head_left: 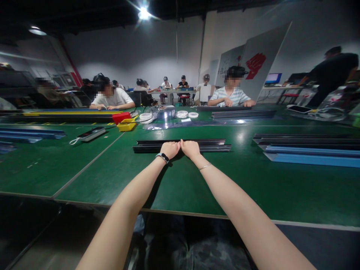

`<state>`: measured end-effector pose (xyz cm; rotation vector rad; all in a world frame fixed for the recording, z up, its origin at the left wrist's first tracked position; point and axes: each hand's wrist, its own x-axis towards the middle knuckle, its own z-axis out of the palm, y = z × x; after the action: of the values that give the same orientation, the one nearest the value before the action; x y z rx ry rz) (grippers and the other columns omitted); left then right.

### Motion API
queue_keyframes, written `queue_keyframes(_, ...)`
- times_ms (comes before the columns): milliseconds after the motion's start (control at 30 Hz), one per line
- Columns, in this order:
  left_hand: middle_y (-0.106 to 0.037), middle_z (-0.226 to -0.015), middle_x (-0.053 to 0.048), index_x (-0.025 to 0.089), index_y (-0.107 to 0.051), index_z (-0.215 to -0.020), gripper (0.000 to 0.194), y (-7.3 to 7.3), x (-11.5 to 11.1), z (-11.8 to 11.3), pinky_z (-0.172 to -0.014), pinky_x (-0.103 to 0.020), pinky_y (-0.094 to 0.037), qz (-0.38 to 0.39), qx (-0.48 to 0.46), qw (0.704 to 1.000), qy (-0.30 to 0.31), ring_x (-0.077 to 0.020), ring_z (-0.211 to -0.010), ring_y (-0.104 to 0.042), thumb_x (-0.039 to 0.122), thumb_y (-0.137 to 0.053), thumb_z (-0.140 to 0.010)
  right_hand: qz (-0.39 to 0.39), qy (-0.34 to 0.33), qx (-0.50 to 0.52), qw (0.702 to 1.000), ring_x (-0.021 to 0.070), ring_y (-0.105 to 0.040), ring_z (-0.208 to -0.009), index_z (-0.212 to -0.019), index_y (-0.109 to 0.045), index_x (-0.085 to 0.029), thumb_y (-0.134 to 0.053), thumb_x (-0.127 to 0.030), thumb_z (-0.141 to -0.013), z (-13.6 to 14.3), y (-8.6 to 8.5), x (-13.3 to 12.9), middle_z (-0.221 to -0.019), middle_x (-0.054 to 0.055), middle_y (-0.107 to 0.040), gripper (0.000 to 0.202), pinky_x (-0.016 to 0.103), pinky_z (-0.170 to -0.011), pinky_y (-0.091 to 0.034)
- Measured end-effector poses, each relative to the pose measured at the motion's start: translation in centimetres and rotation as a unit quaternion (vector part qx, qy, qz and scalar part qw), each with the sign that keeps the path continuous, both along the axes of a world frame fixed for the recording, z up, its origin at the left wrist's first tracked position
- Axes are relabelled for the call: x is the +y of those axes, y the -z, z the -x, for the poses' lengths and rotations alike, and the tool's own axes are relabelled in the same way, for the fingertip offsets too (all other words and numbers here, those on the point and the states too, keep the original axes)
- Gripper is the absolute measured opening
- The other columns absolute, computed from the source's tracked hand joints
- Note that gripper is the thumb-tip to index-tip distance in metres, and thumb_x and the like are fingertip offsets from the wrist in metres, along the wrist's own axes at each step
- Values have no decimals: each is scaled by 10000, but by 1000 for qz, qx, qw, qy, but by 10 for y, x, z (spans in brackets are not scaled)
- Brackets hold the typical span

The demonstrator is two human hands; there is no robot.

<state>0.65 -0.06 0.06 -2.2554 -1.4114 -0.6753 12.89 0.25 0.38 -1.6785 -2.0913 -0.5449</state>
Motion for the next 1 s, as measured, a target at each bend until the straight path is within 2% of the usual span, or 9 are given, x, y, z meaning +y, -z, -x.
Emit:
queue_keyframes(633, -587, -681, -110, 102, -604, -682, 540, -5, -1, -3, -590, -260, -349, 34, -6, 998, -43, -159, -649, -539, 363, -153, -823, 5, 15, -1, 1000, 162, -558, -684, -783, -624, -70, -133, -372, -829, 1, -2, -5, -704, 149, -608, 579, 230, -601, -372)
queue_keyframes(867, -584, -660, -121, 96, -609, -666, 562, -3, 1, 3, -584, -281, -353, 26, -6, 997, -69, -179, -637, -543, 366, -142, -821, -30, -3, 46, 998, 174, -558, -664, -704, -626, -101, -153, -358, -826, 2, -2, -4, -680, 128, -612, 552, 247, -600, -369)
queue_keyframes(1000, -586, -663, -112, 98, -602, -657, 552, -2, 0, 6, -579, -277, -351, 17, -14, 997, -74, -177, -636, -543, 362, -147, -822, -20, 0, 49, 999, 173, -562, -659, -690, -630, -105, -169, -367, -825, 2, -1, -4, -671, 124, -612, 547, 252, -610, -372)
